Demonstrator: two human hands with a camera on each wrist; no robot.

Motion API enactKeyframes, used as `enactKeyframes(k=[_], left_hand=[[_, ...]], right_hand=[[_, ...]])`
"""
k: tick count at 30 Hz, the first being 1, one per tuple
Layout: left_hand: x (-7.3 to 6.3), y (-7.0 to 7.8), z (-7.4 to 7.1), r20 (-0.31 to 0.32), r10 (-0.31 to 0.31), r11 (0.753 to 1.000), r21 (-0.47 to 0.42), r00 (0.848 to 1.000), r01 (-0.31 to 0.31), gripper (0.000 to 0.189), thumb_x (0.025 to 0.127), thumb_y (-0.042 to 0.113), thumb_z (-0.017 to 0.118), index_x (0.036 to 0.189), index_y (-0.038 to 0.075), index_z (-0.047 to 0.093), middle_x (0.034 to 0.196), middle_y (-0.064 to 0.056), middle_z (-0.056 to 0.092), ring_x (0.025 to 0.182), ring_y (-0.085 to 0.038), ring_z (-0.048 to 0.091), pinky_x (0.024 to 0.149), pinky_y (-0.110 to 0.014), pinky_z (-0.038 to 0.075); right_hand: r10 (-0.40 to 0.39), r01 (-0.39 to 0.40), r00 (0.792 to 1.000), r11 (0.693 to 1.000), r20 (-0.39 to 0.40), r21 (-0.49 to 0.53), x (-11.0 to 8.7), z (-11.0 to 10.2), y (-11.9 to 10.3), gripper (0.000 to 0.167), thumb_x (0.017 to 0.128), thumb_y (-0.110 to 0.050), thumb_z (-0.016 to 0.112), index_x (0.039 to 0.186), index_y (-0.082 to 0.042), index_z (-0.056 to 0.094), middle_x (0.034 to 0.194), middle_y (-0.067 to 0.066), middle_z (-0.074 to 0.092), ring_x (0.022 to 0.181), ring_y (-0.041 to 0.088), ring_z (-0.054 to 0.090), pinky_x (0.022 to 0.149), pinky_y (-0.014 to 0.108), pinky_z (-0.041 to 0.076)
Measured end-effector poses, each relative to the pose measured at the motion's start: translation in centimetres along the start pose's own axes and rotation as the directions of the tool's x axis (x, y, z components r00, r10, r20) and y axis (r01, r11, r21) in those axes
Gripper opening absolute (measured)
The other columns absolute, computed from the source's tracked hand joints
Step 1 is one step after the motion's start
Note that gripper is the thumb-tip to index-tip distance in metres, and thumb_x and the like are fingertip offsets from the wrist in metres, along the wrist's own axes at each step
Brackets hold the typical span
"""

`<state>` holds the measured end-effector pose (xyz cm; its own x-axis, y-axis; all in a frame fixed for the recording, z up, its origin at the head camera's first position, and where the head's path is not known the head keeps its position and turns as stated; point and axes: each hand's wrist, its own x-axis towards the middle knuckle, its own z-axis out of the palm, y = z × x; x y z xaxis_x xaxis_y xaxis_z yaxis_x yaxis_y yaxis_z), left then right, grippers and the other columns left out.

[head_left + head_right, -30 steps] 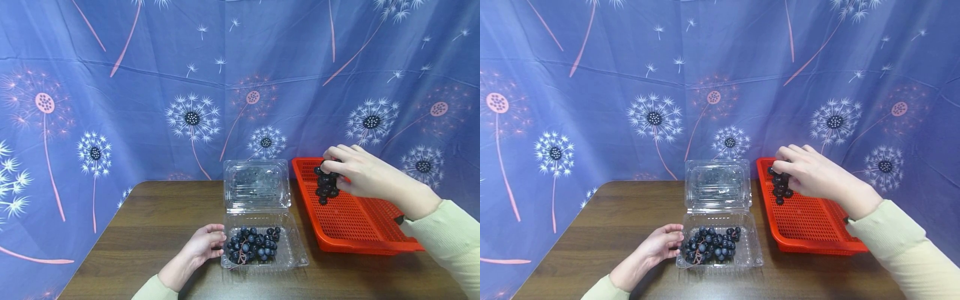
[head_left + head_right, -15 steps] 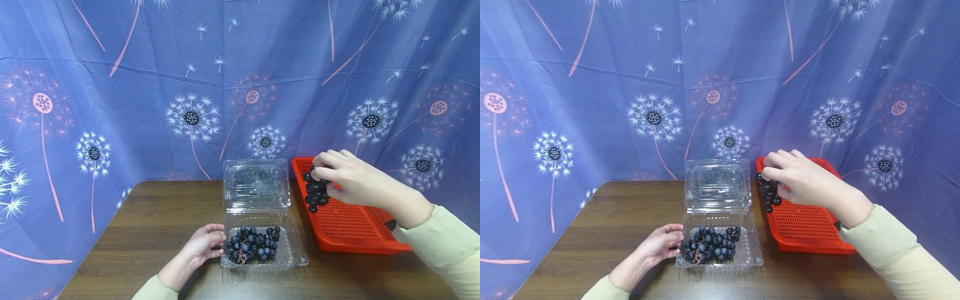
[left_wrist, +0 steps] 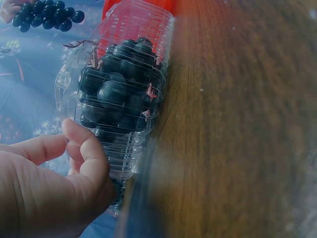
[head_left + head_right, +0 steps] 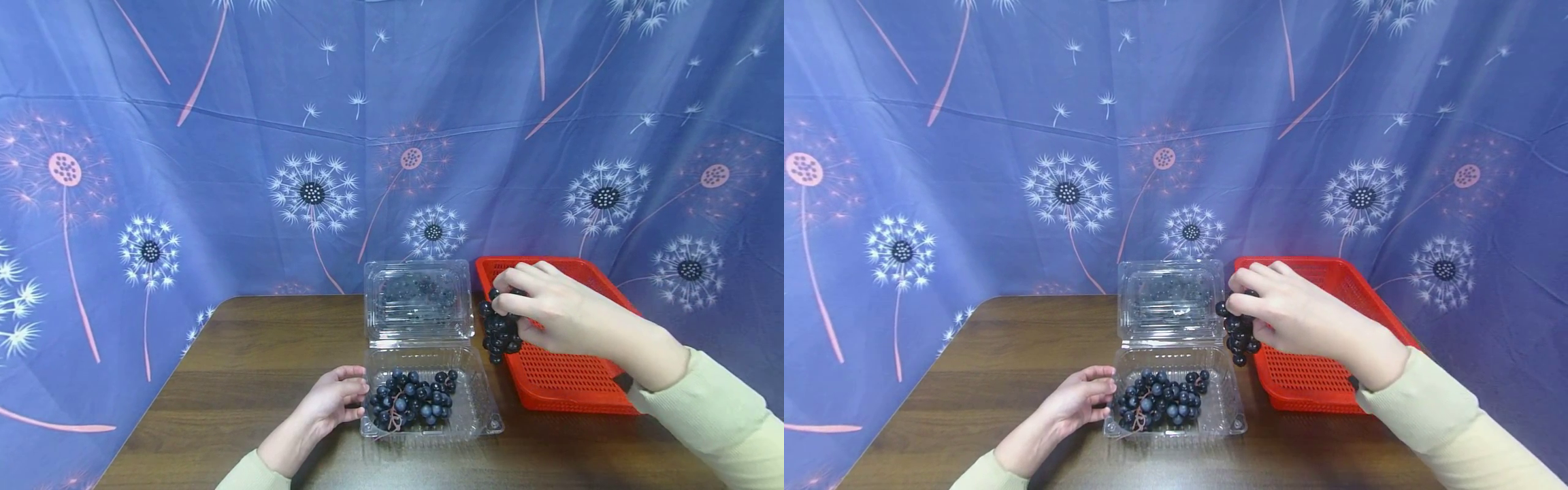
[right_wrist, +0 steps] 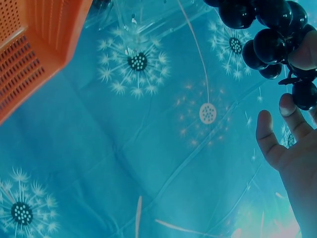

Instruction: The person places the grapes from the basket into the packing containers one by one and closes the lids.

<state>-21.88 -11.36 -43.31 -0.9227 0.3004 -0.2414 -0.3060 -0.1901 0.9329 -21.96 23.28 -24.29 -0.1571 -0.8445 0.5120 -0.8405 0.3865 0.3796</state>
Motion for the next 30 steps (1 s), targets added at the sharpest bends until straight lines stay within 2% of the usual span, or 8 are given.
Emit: enactKeyframes(k=[11, 21, 30], left_hand=[[0.0, -0.1, -0.1, 0.009, 0.004, 1.000, -0.006, 1.000, -0.003, 0.042, 0.084, -0.003, 0.054, 0.123, -0.004, 0.038, 0.089, 0.000, 0.055, 0.073, -0.011, 0.051, 0.062, -0.024, 0.049], [0.0, -0.1, -0.2, 0.006, 0.000, 1.000, -0.007, 1.000, 0.000, 0.042, 0.085, -0.003, 0.053, 0.124, -0.004, 0.038, 0.087, 0.001, 0.054, 0.073, -0.012, 0.050, 0.062, -0.024, 0.049], [0.0, -0.1, -0.1, 0.006, 0.008, 1.000, -0.004, 1.000, -0.007, 0.039, 0.085, -0.003, 0.052, 0.122, -0.004, 0.039, 0.085, 0.001, 0.054, 0.074, -0.012, 0.050, 0.061, -0.024, 0.049]], right_hand=[[-0.012, 0.010, 0.999, 0.999, 0.043, 0.036, -0.2, 1.9, -1.1, 0.027, 0.073, -0.011, 0.035, 0.088, -0.017, 0.056, 0.097, -0.002, 0.052, 0.082, 0.014, 0.046, 0.067, 0.030, 0.035], [0.028, -0.032, 0.990, 0.999, 0.142, 0.031, -1.0, 3.9, -1.7, 0.030, 0.064, -0.004, 0.053, 0.091, -0.018, 0.056, 0.103, 0.001, 0.054, 0.088, 0.016, 0.048, 0.070, 0.032, 0.036], [0.033, -0.039, 0.984, 0.999, 0.173, 0.031, -1.5, 5.5, -2.0, 0.033, 0.063, -0.002, 0.058, 0.092, -0.019, 0.056, 0.104, 0.000, 0.054, 0.089, 0.016, 0.047, 0.071, 0.033, 0.037]])
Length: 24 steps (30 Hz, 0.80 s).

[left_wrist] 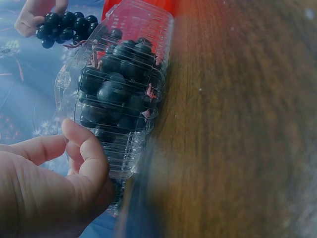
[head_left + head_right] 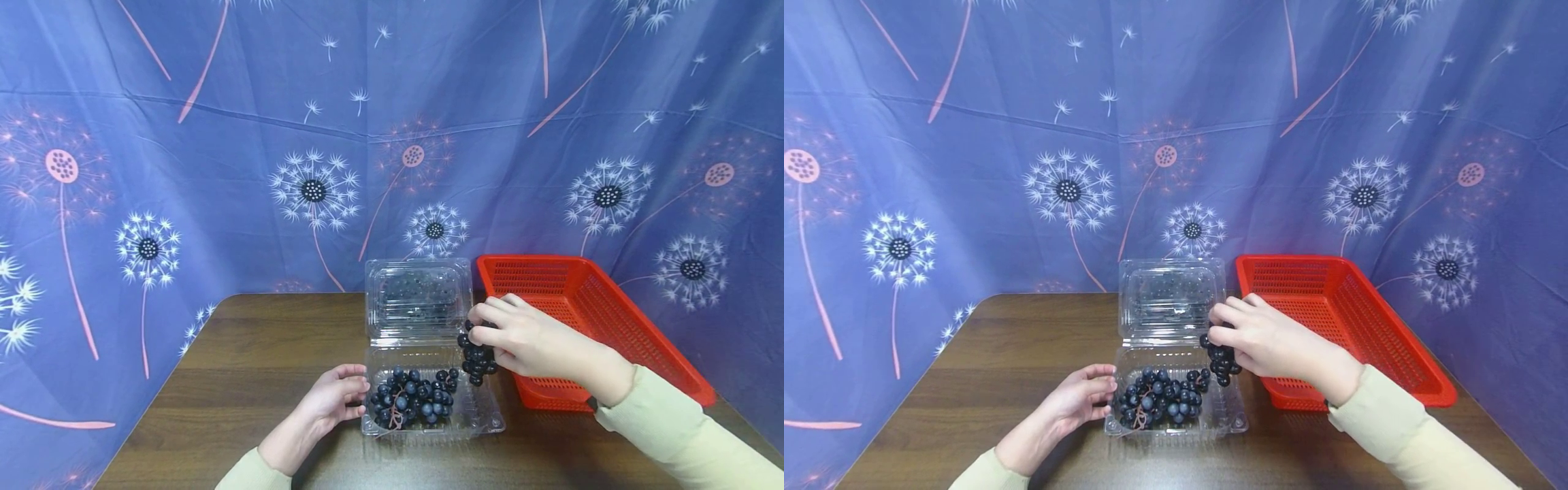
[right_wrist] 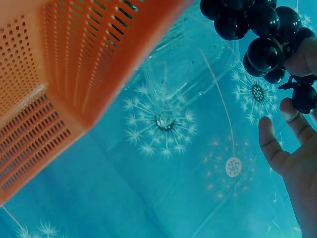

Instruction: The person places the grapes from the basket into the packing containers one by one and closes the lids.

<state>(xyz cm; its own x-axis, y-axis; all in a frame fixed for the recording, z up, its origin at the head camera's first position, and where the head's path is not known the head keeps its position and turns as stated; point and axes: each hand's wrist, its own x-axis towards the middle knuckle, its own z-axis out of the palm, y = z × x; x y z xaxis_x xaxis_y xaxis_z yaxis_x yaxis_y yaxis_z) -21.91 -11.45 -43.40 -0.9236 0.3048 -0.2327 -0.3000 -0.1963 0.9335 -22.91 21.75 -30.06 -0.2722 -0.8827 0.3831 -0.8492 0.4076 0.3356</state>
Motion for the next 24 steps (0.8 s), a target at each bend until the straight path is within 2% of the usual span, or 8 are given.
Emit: enactKeyframes(k=[10, 19, 24], left_hand=[[0.0, 0.0, 0.0, 0.000, 0.000, 1.000, 0.003, 1.000, 0.000, 0.039, 0.084, -0.003, 0.054, 0.121, -0.003, 0.040, 0.086, 0.002, 0.054, 0.074, -0.012, 0.050, 0.062, -0.024, 0.049], [0.1, -0.1, 0.0, 0.001, 0.005, 1.000, 0.000, 1.000, -0.005, 0.042, 0.083, -0.001, 0.059, 0.121, -0.003, 0.041, 0.090, 0.000, 0.053, 0.075, -0.012, 0.050, 0.062, -0.024, 0.049], [0.1, -0.1, 0.0, 0.003, 0.004, 1.000, -0.004, 1.000, -0.004, 0.044, 0.082, 0.000, 0.060, 0.121, -0.003, 0.040, 0.090, -0.001, 0.053, 0.075, -0.012, 0.050, 0.062, -0.024, 0.049]], right_hand=[[-0.012, 0.013, 1.000, 1.000, 0.018, -0.029, -0.1, 1.3, 0.0, 0.032, 0.064, -0.002, 0.060, 0.091, -0.019, 0.055, 0.099, -0.002, 0.051, 0.081, 0.015, 0.043, 0.065, 0.028, 0.028], [-0.046, 0.047, 0.999, 0.998, 0.030, -0.033, 0.0, 2.2, -0.4, 0.035, 0.061, -0.001, 0.060, 0.090, -0.020, 0.053, 0.099, -0.004, 0.050, 0.083, 0.014, 0.045, 0.063, 0.026, 0.029], [-0.073, 0.074, 0.997, 0.996, 0.034, -0.040, 0.0, 2.7, -0.7, 0.038, 0.059, -0.002, 0.065, 0.090, -0.020, 0.053, 0.097, -0.004, 0.049, 0.083, 0.015, 0.045, 0.060, 0.025, 0.029]])
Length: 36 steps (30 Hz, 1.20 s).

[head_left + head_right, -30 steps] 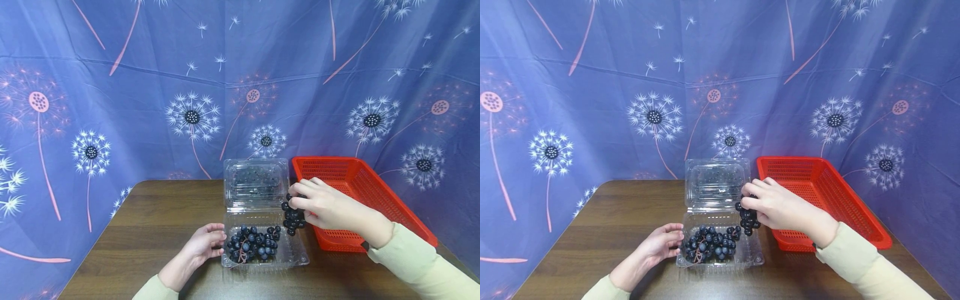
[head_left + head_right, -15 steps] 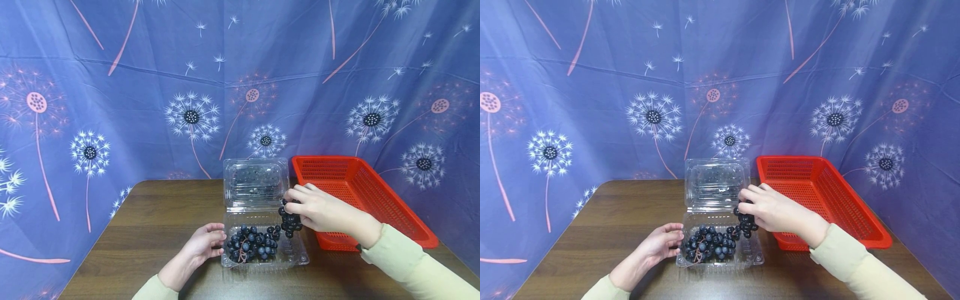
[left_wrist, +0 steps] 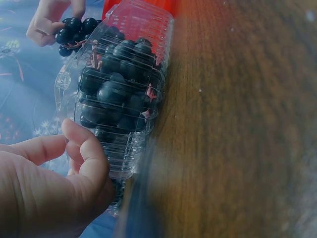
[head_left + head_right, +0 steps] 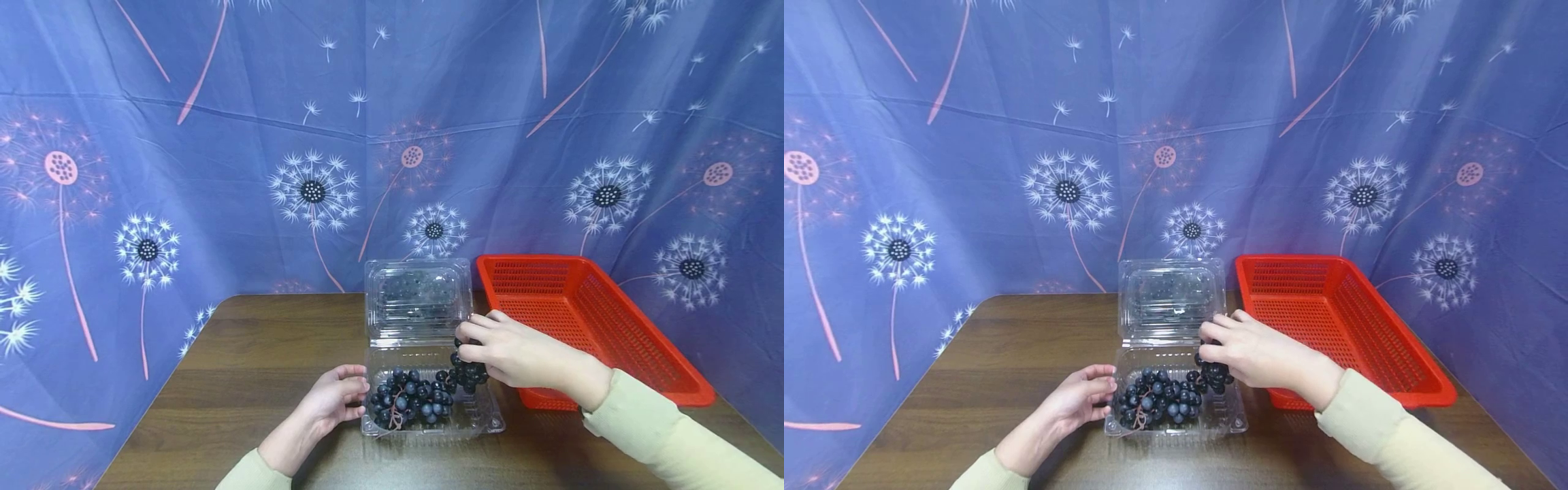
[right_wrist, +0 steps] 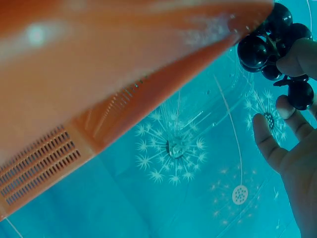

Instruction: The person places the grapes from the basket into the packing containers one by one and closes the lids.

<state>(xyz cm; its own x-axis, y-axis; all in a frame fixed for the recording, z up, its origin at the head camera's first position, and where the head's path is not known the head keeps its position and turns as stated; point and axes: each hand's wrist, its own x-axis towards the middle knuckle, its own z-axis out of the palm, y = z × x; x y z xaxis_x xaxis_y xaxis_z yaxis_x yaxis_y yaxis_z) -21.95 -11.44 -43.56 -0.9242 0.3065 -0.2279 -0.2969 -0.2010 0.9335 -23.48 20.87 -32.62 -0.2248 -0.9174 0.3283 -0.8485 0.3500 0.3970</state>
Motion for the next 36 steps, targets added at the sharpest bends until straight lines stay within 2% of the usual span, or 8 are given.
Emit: enactKeyframes(k=[14, 20, 36], left_hand=[[-0.1, 0.1, 0.1, -0.006, 0.001, 1.000, 0.007, 1.000, -0.001, 0.038, 0.085, -0.001, 0.056, 0.120, -0.003, 0.042, 0.088, 0.000, 0.053, 0.074, -0.012, 0.050, 0.062, -0.024, 0.049], [-0.1, 0.1, 0.2, 0.002, -0.004, 1.000, 0.003, 1.000, 0.004, 0.035, 0.086, -0.003, 0.051, 0.120, -0.003, 0.041, 0.087, 0.000, 0.054, 0.073, -0.011, 0.051, 0.062, -0.024, 0.049], [-0.1, 0.1, 0.1, 0.001, -0.003, 1.000, 0.004, 1.000, 0.003, 0.041, 0.083, -0.001, 0.058, 0.121, -0.003, 0.041, 0.090, -0.002, 0.053, 0.075, -0.012, 0.050, 0.063, -0.025, 0.049]], right_hand=[[-0.012, 0.012, 0.999, 1.000, 0.041, -0.017, 0.0, 0.9, -1.3, 0.038, 0.062, -0.008, 0.070, 0.095, -0.021, 0.056, 0.105, -0.002, 0.055, 0.089, 0.016, 0.050, 0.062, 0.031, 0.041], [-0.012, 0.013, 0.999, 1.000, 0.045, -0.011, 0.0, 1.5, -1.7, 0.037, 0.063, -0.008, 0.070, 0.094, -0.021, 0.055, 0.105, -0.003, 0.053, 0.089, 0.016, 0.050, 0.061, 0.030, 0.040], [-0.025, 0.025, 0.999, 1.000, 0.025, -0.006, 1.3, 2.4, -3.4, 0.035, 0.063, -0.006, 0.067, 0.090, -0.021, 0.053, 0.104, -0.005, 0.053, 0.088, 0.015, 0.049, 0.064, 0.030, 0.040]])
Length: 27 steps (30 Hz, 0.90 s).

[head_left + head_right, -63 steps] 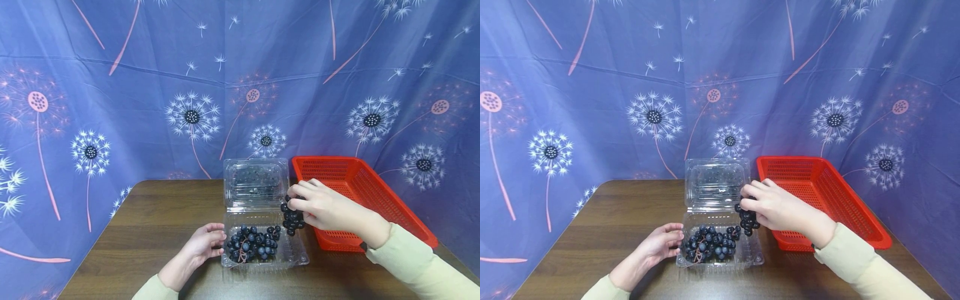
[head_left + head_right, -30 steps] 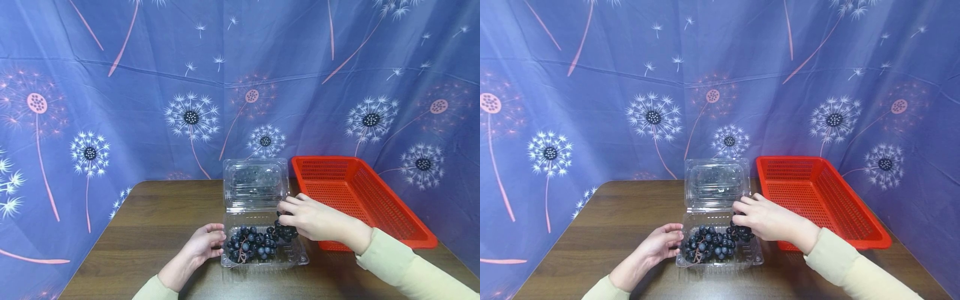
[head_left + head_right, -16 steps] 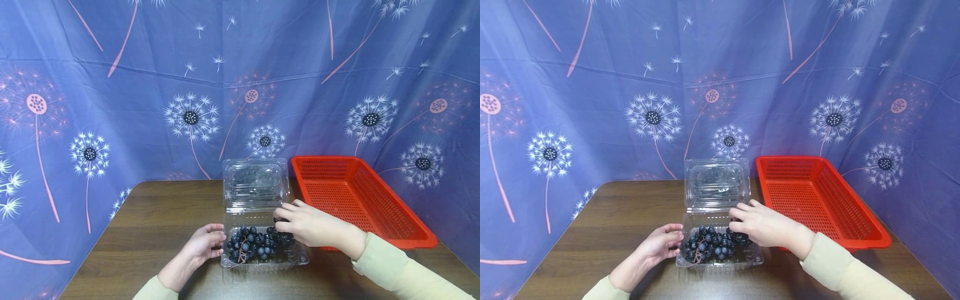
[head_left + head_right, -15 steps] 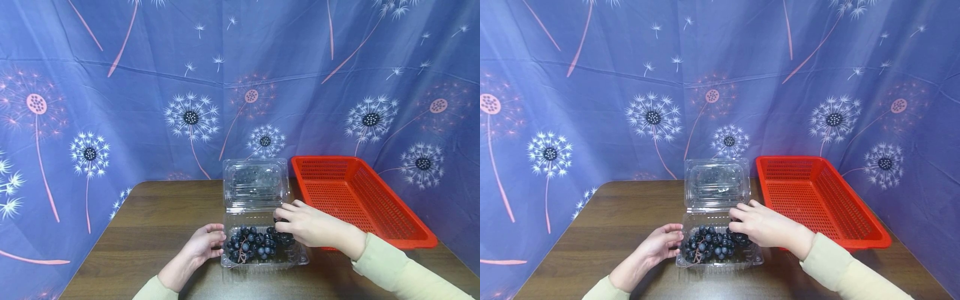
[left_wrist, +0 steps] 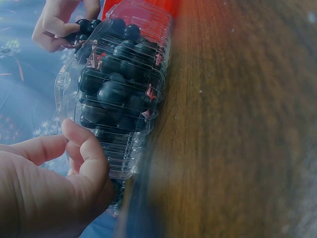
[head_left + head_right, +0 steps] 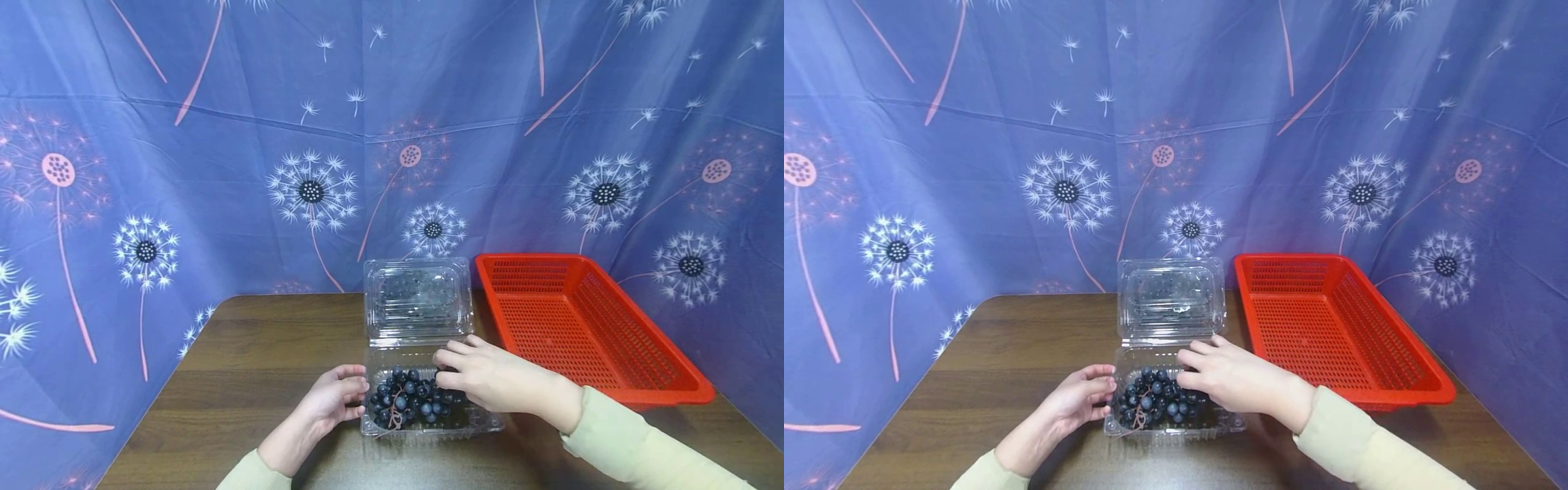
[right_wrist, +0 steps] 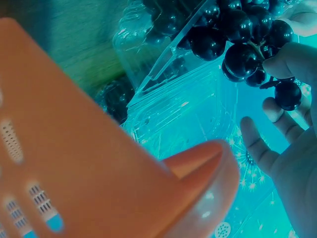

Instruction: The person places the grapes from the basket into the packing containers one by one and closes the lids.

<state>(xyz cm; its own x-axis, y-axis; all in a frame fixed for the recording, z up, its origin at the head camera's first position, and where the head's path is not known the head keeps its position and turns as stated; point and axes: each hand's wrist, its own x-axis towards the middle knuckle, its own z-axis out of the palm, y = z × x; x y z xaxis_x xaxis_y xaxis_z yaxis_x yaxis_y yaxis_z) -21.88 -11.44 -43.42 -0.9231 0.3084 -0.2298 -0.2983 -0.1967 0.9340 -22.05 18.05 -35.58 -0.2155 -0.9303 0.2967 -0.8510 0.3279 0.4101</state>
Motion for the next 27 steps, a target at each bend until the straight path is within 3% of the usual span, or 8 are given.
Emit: enactKeyframes(k=[21, 27], left_hand=[[0.1, 0.0, -0.1, -0.001, -0.006, 1.000, -0.001, 1.000, 0.006, 0.039, 0.085, -0.002, 0.054, 0.121, -0.003, 0.040, 0.087, 0.002, 0.053, 0.074, -0.012, 0.050, 0.062, -0.025, 0.049], [0.1, 0.0, -0.1, -0.002, -0.006, 1.000, -0.004, 1.000, 0.006, 0.038, 0.085, -0.002, 0.054, 0.121, -0.003, 0.040, 0.088, 0.001, 0.053, 0.074, -0.012, 0.050, 0.062, -0.024, 0.049]], right_hand=[[-0.015, 0.015, 1.000, 1.000, 0.027, 0.025, 1.1, 0.8, -1.5, 0.032, 0.067, -0.010, 0.071, 0.091, -0.021, 0.054, 0.104, -0.006, 0.055, 0.089, 0.014, 0.050, 0.062, 0.027, 0.037], [0.017, -0.018, 0.999, 1.000, 0.051, 0.019, 1.2, 1.1, -1.4, 0.033, 0.068, -0.010, 0.071, 0.094, -0.022, 0.055, 0.103, -0.006, 0.054, 0.089, 0.014, 0.050, 0.064, 0.028, 0.038]])
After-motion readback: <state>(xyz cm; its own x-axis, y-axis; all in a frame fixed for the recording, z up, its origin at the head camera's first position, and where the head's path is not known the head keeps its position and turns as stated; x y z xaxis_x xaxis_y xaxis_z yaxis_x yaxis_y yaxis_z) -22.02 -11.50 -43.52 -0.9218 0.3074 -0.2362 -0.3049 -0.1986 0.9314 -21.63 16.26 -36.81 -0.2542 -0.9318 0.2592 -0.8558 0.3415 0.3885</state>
